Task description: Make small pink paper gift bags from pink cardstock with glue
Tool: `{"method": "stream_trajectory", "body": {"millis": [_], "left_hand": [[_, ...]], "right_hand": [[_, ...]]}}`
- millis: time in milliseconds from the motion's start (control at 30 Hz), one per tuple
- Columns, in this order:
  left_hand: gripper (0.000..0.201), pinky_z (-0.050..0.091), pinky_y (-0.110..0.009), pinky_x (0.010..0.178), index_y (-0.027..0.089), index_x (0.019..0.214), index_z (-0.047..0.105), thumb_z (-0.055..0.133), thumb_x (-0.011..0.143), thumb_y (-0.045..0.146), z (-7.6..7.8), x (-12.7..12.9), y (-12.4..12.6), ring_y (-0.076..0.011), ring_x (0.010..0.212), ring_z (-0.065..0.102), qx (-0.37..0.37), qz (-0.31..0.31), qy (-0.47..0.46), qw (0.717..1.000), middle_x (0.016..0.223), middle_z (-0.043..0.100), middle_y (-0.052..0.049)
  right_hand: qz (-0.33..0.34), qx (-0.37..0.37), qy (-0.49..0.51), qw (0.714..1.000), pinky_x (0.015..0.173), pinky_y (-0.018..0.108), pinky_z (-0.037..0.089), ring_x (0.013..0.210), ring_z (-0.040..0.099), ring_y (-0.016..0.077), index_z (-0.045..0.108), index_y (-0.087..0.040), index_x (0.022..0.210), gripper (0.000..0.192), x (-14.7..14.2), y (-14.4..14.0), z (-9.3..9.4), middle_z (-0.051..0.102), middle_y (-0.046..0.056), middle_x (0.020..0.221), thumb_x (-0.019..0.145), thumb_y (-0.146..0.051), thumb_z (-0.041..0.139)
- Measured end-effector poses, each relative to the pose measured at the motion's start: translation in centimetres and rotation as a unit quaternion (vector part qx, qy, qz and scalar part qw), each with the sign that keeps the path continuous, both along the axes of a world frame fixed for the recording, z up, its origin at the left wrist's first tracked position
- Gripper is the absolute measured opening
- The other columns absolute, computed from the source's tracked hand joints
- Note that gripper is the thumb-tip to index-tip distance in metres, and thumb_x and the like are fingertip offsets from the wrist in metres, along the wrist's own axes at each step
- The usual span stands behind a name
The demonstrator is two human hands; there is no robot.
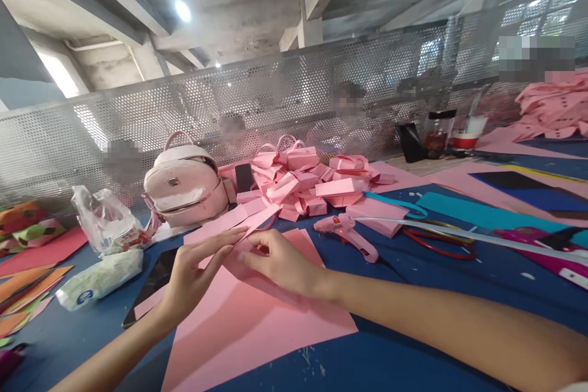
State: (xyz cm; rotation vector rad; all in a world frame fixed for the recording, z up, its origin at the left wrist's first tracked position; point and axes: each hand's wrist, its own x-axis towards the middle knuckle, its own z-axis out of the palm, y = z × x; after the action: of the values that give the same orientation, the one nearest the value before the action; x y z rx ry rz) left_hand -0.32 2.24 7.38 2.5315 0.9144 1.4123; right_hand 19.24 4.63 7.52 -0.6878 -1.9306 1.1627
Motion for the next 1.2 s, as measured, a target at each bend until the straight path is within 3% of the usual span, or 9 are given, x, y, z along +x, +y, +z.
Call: {"method": "stream_trajectory", "body": {"millis": [167,333,433,567,667,767,933,1100,1200], "left_hand": [[0.038,0.055,-0.039,0.105,0.028,0.132,0.065,0.052,0.099,0.013,-0.9,0.0,0.3,-0.0230,0.126,0.064,0.000,0.017,-0.020,1.000,0.133,0.069,-0.006],[0.040,0.051,-0.044,0.110,0.032,0.133,0.064,0.052,0.099,0.014,-1.5,-0.1,1.0,-0.0242,0.129,0.060,-0.010,0.013,-0.027,1.000,0.136,0.067,-0.004],[0.037,0.049,-0.048,0.111,0.033,0.134,0.064,0.058,0.099,0.022,-1.7,-0.1,0.9,-0.0263,0.130,0.060,-0.072,0.022,-0.054,0.996,0.136,0.066,-0.003],[0.046,0.038,-0.052,0.118,0.036,0.146,0.051,0.057,0.101,0.031,-2.3,-0.2,0.5,-0.0267,0.141,0.047,-0.125,0.020,-0.069,0.989,0.148,0.056,-0.003],[0.053,0.019,-0.056,0.125,0.036,0.157,0.030,0.043,0.106,0.033,-2.9,-0.4,0.3,-0.0255,0.151,0.028,-0.103,0.009,-0.025,0.994,0.161,0.037,-0.003],[0.056,0.010,-0.054,0.127,0.034,0.161,0.014,0.032,0.108,0.035,-3.0,-0.6,0.2,-0.0241,0.155,0.016,-0.076,0.002,0.017,0.997,0.167,0.024,-0.004],[0.058,0.004,-0.053,0.127,0.030,0.162,0.007,0.024,0.108,0.044,-2.2,-1.0,0.7,-0.0249,0.155,0.019,-0.070,-0.030,0.091,0.993,0.167,0.023,-0.007],[0.067,-0.007,-0.047,0.126,0.026,0.162,-0.002,0.024,0.107,0.052,-0.6,-1.5,1.0,-0.0242,0.156,0.011,-0.020,-0.032,0.132,0.991,0.169,0.014,-0.008],[0.074,-0.008,-0.048,0.126,0.028,0.162,0.007,0.025,0.101,0.065,0.5,-2.0,1.3,-0.0266,0.156,0.011,-0.027,-0.073,0.166,0.983,0.169,0.015,-0.007]], "right_hand": [[-0.014,0.005,0.009,1.000,0.063,0.026,0.037,0.067,0.045,0.0144,0.063,-0.017,0.074,0.036,-0.5,0.4,0.4,0.053,-0.001,0.069,0.091,-0.049,0.061],[-0.033,-0.040,0.009,0.999,0.052,0.027,0.020,0.058,0.020,0.0116,0.029,-0.022,0.056,0.060,-0.7,1.1,-0.1,0.021,-0.006,0.061,0.090,-0.065,0.054],[-0.023,-0.052,0.014,0.998,0.052,0.028,0.018,0.058,0.016,0.0113,0.022,-0.023,0.058,0.062,-0.6,1.2,-0.3,0.017,-0.006,0.062,0.091,-0.065,0.053],[-0.001,-0.070,0.047,0.996,0.055,0.028,0.024,0.059,0.017,0.0117,0.024,-0.023,0.058,0.060,-0.7,0.7,0.3,0.019,-0.006,0.063,0.091,-0.063,0.054],[0.024,-0.118,0.079,0.990,0.061,0.028,0.032,0.061,0.024,0.0125,0.038,-0.022,0.058,0.053,-0.7,0.2,0.6,0.028,-0.005,0.064,0.089,-0.059,0.060],[0.041,-0.167,0.096,0.980,0.071,0.029,0.039,0.066,0.036,0.0135,0.050,-0.020,0.063,0.045,-0.6,-0.2,0.5,0.040,-0.004,0.067,0.088,-0.054,0.065],[0.032,-0.196,0.110,0.974,0.074,0.030,0.042,0.068,0.041,0.0147,0.055,-0.020,0.063,0.042,-0.2,-0.1,0.2,0.046,-0.003,0.067,0.084,-0.053,0.070],[-0.006,-0.166,0.072,0.984,0.067,0.030,0.040,0.064,0.038,0.0151,0.051,-0.022,0.058,0.049,0.1,-0.1,0.9,0.044,-0.003,0.063,0.080,-0.060,0.070],[-0.022,-0.152,0.063,0.986,0.066,0.031,0.037,0.066,0.039,0.0159,0.052,-0.022,0.059,0.049,0.1,-0.1,1.3,0.045,-0.002,0.065,0.080,-0.064,0.067]]}}
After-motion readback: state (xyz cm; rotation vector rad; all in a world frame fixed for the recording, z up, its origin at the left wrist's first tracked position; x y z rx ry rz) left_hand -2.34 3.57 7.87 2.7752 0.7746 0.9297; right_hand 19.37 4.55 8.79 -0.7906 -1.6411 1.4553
